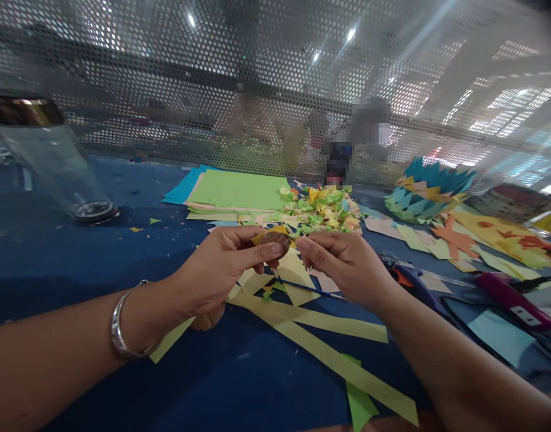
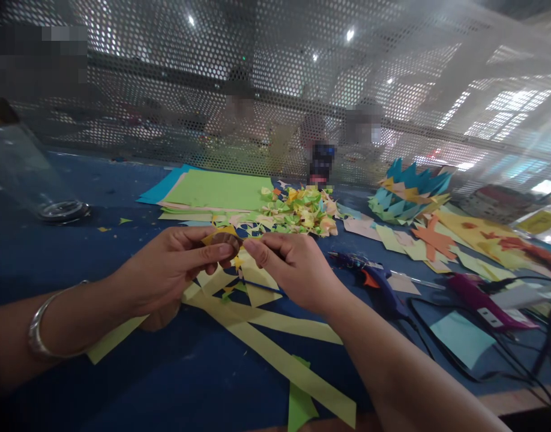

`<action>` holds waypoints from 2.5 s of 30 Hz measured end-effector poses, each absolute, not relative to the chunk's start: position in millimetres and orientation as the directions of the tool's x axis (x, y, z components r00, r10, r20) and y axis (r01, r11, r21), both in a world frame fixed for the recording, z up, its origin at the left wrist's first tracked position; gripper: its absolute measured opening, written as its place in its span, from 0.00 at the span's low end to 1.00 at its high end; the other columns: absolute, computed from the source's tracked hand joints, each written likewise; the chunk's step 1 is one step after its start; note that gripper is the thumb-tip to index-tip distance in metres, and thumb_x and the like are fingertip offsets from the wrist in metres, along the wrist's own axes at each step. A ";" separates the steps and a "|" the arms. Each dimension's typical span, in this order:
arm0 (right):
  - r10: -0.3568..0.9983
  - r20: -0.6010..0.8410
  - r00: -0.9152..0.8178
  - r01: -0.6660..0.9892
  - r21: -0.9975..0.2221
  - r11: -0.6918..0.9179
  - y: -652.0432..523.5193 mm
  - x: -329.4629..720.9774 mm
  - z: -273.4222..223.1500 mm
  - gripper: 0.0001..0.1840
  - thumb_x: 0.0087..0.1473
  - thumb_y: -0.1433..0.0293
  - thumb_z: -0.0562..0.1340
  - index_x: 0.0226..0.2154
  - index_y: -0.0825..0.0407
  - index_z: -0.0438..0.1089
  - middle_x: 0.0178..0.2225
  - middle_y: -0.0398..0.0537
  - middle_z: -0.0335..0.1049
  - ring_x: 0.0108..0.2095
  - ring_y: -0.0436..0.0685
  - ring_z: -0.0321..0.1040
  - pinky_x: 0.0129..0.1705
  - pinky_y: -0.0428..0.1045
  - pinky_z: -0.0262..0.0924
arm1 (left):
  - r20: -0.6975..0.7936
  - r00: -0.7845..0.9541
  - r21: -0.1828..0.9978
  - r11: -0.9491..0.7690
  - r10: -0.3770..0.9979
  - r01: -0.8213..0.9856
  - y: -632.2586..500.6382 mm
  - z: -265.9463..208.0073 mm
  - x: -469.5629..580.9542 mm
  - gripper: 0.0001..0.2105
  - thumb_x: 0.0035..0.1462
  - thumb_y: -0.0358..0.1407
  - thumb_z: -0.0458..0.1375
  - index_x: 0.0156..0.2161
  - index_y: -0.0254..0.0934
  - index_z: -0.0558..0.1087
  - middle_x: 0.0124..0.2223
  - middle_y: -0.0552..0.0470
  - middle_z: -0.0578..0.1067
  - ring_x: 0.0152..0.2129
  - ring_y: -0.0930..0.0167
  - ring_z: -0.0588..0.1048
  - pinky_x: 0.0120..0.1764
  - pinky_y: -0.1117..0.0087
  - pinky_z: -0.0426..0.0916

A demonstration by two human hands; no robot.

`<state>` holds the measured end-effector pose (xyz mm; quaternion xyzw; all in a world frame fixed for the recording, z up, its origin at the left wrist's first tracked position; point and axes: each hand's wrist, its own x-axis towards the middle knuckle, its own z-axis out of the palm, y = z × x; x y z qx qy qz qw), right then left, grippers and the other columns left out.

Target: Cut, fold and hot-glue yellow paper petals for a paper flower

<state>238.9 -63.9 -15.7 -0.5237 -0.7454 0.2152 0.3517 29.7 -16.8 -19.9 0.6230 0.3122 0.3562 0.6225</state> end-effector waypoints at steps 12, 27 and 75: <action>0.924 0.301 -0.235 0.640 -0.668 0.380 -64.3 238.2 -14.1 0.26 0.65 0.53 0.54 0.23 0.52 0.65 0.21 0.39 0.59 0.24 0.48 0.56 0.27 0.47 0.49 | 0.040 0.567 0.999 -0.022 0.822 -0.039 -15.8 -22.1 30.0 0.06 0.54 0.39 0.66 0.33 0.38 0.80 0.31 0.52 0.75 0.29 0.72 0.70 0.30 0.73 0.64; 0.920 0.303 -0.249 0.674 -0.628 0.389 -65.7 239.7 -13.4 0.27 0.66 0.52 0.54 0.23 0.52 0.66 0.22 0.41 0.62 0.24 0.48 0.57 0.27 0.48 0.48 | 0.027 0.597 0.999 -0.010 0.802 -0.031 -14.7 -25.1 28.7 0.06 0.53 0.39 0.66 0.34 0.39 0.82 0.31 0.52 0.75 0.29 0.73 0.68 0.31 0.73 0.62; 0.930 0.294 -0.220 0.694 -0.623 0.361 -63.1 239.3 -14.8 0.27 0.65 0.51 0.53 0.24 0.52 0.65 0.22 0.39 0.57 0.23 0.47 0.52 0.26 0.48 0.45 | -0.065 0.721 0.998 0.052 0.690 0.040 -3.1 -23.2 23.7 0.06 0.53 0.37 0.67 0.36 0.37 0.82 0.35 0.50 0.79 0.30 0.74 0.70 0.33 0.72 0.62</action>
